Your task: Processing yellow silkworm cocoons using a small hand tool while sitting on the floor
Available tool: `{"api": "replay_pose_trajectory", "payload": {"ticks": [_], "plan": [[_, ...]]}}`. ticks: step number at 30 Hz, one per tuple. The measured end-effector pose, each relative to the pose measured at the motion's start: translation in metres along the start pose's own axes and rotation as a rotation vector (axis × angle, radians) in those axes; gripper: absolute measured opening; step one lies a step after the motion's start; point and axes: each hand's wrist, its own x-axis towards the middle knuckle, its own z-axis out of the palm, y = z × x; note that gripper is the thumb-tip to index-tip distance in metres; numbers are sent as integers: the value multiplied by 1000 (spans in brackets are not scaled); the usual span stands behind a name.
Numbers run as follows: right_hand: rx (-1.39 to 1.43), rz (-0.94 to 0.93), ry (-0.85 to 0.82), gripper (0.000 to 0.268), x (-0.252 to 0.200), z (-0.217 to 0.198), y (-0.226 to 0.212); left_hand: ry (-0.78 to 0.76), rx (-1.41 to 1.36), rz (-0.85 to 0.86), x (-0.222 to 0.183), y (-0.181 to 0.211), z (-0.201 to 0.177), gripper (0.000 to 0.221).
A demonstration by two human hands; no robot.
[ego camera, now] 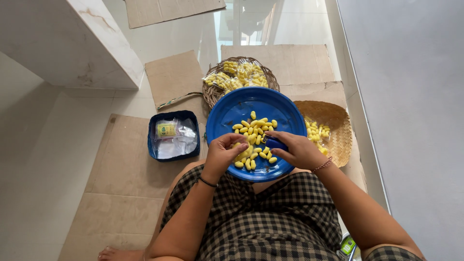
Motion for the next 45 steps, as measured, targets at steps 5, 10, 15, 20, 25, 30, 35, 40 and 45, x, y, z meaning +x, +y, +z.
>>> {"api": "replay_pose_trajectory", "payload": {"ticks": [5,10,15,20,25,30,35,40,45], "plan": [[466,70,-11,49,2,4,-3,34,-16,27,-7,12,1,26],[860,33,5,51,-2,6,-13,-5,-16,109,-7,9,4,27],[962,20,-27,55,-4,15,12,-76,6,74,-17,27,17,26],[951,45,30,45,-7,19,1,-52,86,101,-13,15,19,18],[900,21,88,42,1,10,-20,68,289,208,2,-14,17,11],[647,79,271,41,-3,6,-27,7,354,80,11,-20,26,13],[619,71,291,38,-14,23,32,22,341,82,23,-29,22,14],[635,85,339,37,-18,16,23,-1,451,54,18,-10,24,32],[579,71,406,34,-25,25,10,72,572,552,-1,6,42,43]]}}
